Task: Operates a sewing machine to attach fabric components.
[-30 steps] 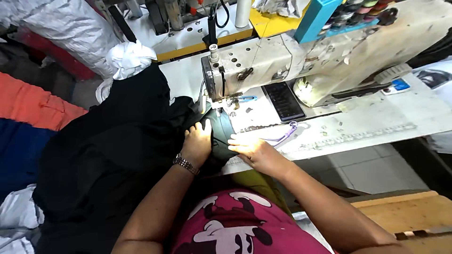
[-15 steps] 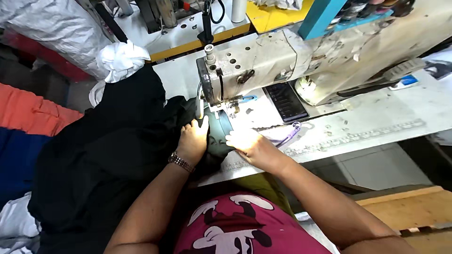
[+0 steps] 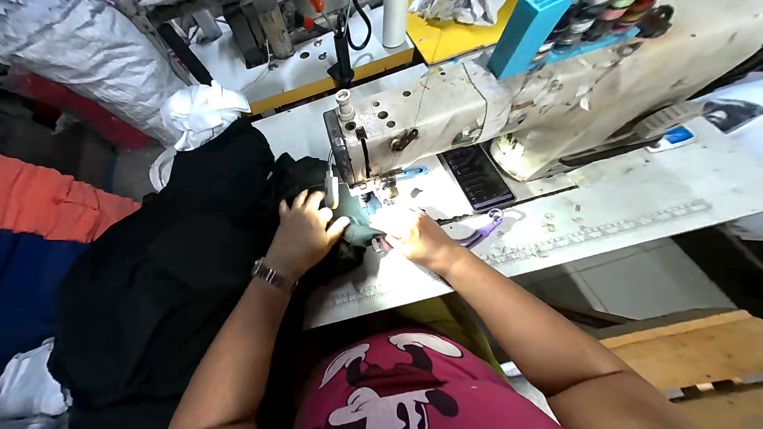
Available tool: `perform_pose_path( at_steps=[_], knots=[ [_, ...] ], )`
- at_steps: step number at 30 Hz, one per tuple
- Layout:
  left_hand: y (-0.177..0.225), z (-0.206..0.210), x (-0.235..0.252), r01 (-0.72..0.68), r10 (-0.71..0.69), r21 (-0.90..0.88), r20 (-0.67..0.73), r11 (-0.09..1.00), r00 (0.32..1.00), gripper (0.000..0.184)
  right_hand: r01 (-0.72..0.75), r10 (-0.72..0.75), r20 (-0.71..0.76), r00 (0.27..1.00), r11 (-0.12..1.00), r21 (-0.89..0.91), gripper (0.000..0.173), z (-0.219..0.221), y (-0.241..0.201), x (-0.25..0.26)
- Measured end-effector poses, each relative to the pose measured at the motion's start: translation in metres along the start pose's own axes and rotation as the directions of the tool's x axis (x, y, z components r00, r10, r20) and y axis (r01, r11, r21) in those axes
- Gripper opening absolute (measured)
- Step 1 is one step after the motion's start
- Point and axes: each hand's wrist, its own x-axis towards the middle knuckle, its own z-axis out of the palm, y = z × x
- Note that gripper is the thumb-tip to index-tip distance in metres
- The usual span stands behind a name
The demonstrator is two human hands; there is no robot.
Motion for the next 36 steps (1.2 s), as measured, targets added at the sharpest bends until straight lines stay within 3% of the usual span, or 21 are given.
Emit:
perform_pose_path(
  at_steps=[2, 4, 5, 7, 8, 11, 14, 16, 19, 26, 36],
  knots=[
    [0.022, -0.017, -0.029, -0.148, 0.155, -0.113, 0.054, 0.983, 0.987, 0.052, 0.004, -0.003, -0.011, 1.000, 0.999, 0.047, 0.026, 0.000, 0.000, 0.001],
    [0.045, -0.029, -0.046, -0.347, 0.454, -0.471, 0.134, 0.811, 0.881, 0.041, 0.017, -0.014, -0.039, 0.999, 0.997, 0.076, 0.024, 0.000, -0.001, 0.005],
    [0.057, -0.029, -0.049, -0.366, 0.558, -0.606, 0.160, 0.706, 0.814, 0.039, 0.026, -0.023, -0.043, 0.999, 0.997, 0.076, 0.025, -0.001, -0.002, 0.006],
    [0.072, -0.027, -0.050, -0.362, 0.630, -0.672, 0.203, 0.646, 0.749, 0.037, 0.049, -0.048, -0.019, 0.999, 0.998, 0.035, 0.025, -0.002, -0.007, 0.003],
    [0.075, -0.025, -0.049, -0.364, 0.623, -0.666, 0.196, 0.651, 0.757, 0.037, 0.061, -0.061, 0.011, 0.998, 0.998, 0.011, 0.022, -0.005, -0.012, 0.000],
    [0.074, -0.020, -0.053, -0.375, 0.502, -0.581, 0.067, 0.722, 0.862, 0.040, 0.098, -0.102, 0.081, 0.992, 0.994, 0.054, 0.016, -0.015, -0.028, -0.022],
    [0.063, 0.007, -0.055, -0.330, 0.344, -0.296, -0.003, 0.896, 0.939, 0.058, 0.093, -0.103, 0.109, 0.989, 0.991, 0.094, 0.018, -0.019, -0.032, -0.041],
    [0.044, 0.034, -0.052, -0.257, 0.251, -0.146, -0.059, 0.955, 0.966, 0.065, 0.085, -0.094, 0.106, 0.990, 0.992, 0.089, 0.021, -0.020, -0.029, -0.043],
    [0.028, 0.045, -0.047, -0.185, 0.186, 0.027, -0.165, 0.982, 0.968, 0.050, 0.078, -0.086, 0.115, 0.990, 0.995, 0.068, 0.023, -0.018, -0.029, -0.040],
    [0.035, 0.035, -0.044, -0.194, 0.209, 0.135, -0.108, 0.972, 0.972, 0.019, 0.059, -0.064, 0.101, 0.993, 0.997, 0.054, 0.024, -0.016, -0.032, -0.041],
    [0.027, 0.039, -0.029, -0.114, 0.137, 0.174, -0.128, 0.978, 0.982, 0.022, 0.038, -0.038, 0.064, 0.997, 0.999, 0.009, 0.020, -0.014, -0.029, -0.019]
  ],
)
